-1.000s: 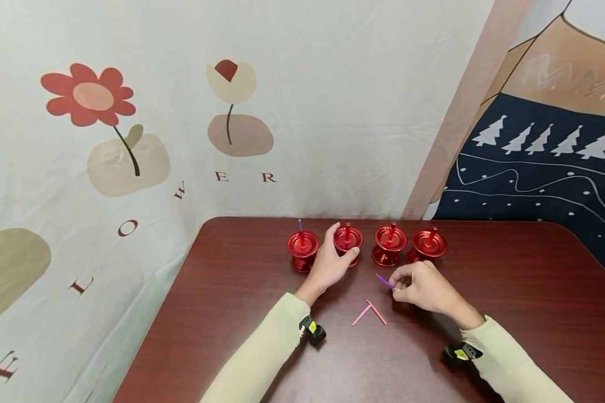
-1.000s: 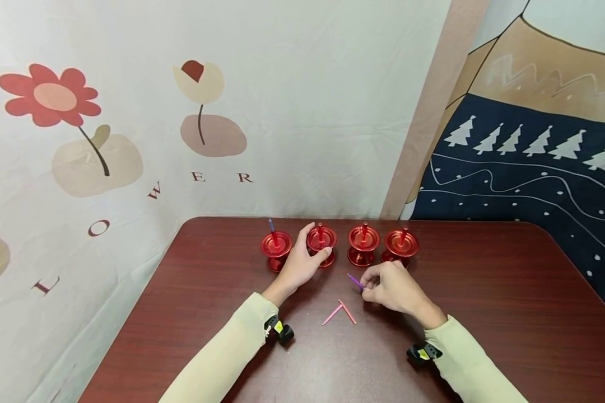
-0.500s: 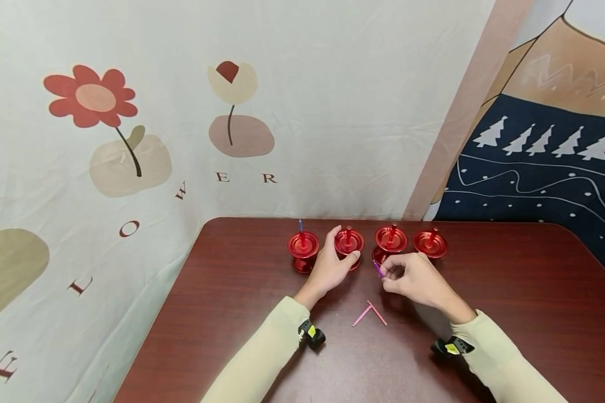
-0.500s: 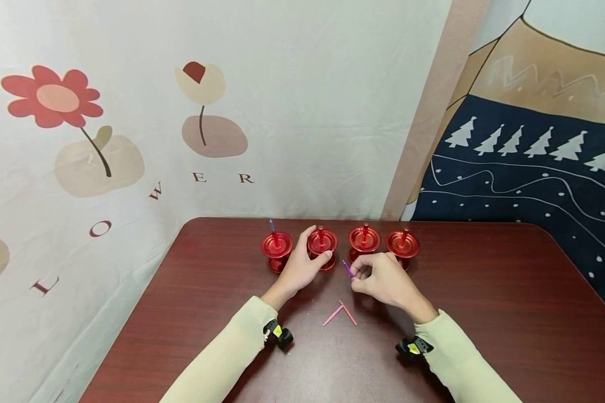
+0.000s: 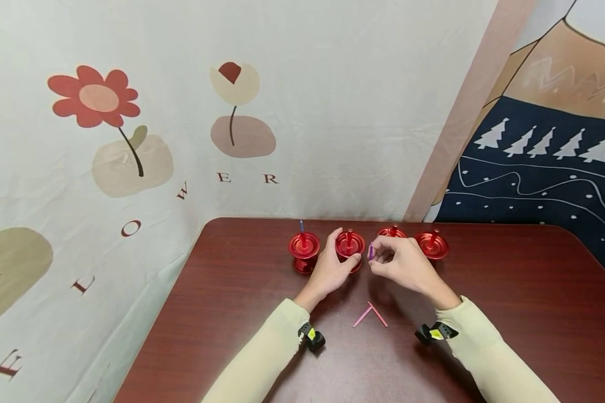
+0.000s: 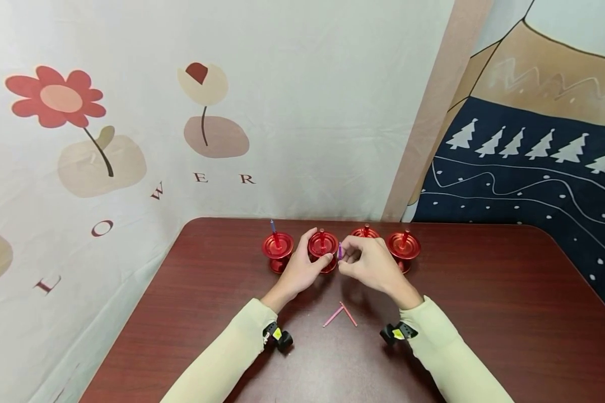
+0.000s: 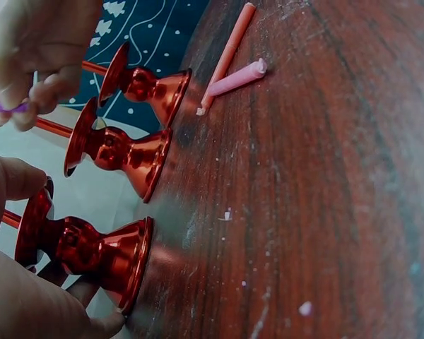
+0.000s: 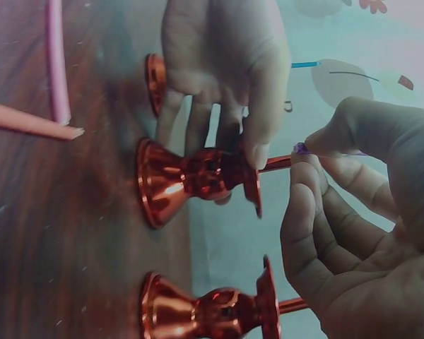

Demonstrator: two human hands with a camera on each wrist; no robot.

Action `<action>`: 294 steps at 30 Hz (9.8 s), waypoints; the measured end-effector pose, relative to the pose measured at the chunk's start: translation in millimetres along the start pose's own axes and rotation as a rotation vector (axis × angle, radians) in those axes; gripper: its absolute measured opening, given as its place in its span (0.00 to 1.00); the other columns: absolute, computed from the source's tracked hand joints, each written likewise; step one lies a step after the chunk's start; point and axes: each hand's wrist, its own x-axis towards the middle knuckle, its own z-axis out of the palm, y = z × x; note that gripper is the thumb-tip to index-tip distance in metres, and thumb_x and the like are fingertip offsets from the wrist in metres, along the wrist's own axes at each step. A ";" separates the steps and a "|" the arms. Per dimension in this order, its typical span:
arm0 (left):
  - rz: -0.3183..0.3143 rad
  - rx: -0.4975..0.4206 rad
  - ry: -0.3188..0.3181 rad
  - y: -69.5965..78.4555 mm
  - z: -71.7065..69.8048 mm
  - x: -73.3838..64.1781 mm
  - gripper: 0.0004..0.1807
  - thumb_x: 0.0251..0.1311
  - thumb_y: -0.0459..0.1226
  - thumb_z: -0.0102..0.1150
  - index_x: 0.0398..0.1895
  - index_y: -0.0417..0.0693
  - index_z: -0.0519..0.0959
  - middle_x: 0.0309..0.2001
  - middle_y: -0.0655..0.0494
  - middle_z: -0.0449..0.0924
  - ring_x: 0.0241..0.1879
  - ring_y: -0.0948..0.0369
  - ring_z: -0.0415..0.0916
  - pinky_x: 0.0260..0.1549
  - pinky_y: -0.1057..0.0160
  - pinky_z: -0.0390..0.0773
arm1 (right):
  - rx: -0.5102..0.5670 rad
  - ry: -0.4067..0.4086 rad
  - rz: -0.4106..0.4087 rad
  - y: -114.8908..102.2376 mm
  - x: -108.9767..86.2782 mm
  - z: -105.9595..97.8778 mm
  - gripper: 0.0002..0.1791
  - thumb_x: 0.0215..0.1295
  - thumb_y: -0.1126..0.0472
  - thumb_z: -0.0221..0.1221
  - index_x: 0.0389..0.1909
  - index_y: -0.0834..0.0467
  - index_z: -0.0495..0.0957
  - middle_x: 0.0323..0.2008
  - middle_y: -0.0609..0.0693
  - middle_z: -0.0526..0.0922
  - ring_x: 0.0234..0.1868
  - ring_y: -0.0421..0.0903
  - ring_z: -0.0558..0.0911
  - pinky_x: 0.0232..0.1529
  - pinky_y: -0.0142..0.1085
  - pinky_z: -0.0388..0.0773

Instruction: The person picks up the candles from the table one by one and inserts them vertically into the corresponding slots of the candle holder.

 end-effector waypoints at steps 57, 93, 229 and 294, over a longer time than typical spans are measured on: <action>0.033 0.000 0.005 4.2 -2.4 -7.8 0.47 0.69 0.48 0.71 0.87 0.55 0.59 0.72 0.45 0.78 0.69 0.53 0.79 0.70 0.45 0.75 | -0.135 0.321 -0.198 -4.3 48.2 30.5 0.03 0.71 0.69 0.69 0.41 0.62 0.89 0.39 0.55 0.91 0.40 0.53 0.88 0.39 0.50 0.83; 0.010 0.029 -0.022 -8.0 0.1 2.8 0.48 0.69 0.51 0.71 0.87 0.59 0.58 0.73 0.48 0.78 0.69 0.57 0.78 0.69 0.49 0.76 | -0.223 0.194 -0.227 -9.1 52.6 26.2 0.02 0.72 0.70 0.68 0.42 0.63 0.87 0.40 0.57 0.89 0.39 0.56 0.87 0.42 0.53 0.85; 0.088 0.057 -0.236 79.9 42.7 -17.2 0.30 0.68 0.29 0.66 0.74 0.39 0.76 0.68 0.45 0.81 0.71 0.54 0.75 0.73 0.56 0.70 | -0.184 0.249 0.045 5.6 -16.4 -49.8 0.06 0.63 0.71 0.70 0.36 0.59 0.85 0.30 0.48 0.88 0.30 0.42 0.84 0.35 0.22 0.80; -0.011 0.141 -0.221 58.8 58.2 -10.3 0.37 0.65 0.36 0.70 0.76 0.39 0.71 0.64 0.46 0.77 0.68 0.52 0.72 0.71 0.52 0.72 | -0.285 0.186 -0.144 20.9 10.4 -37.8 0.08 0.72 0.75 0.66 0.44 0.59 0.85 0.37 0.51 0.87 0.33 0.47 0.79 0.35 0.43 0.81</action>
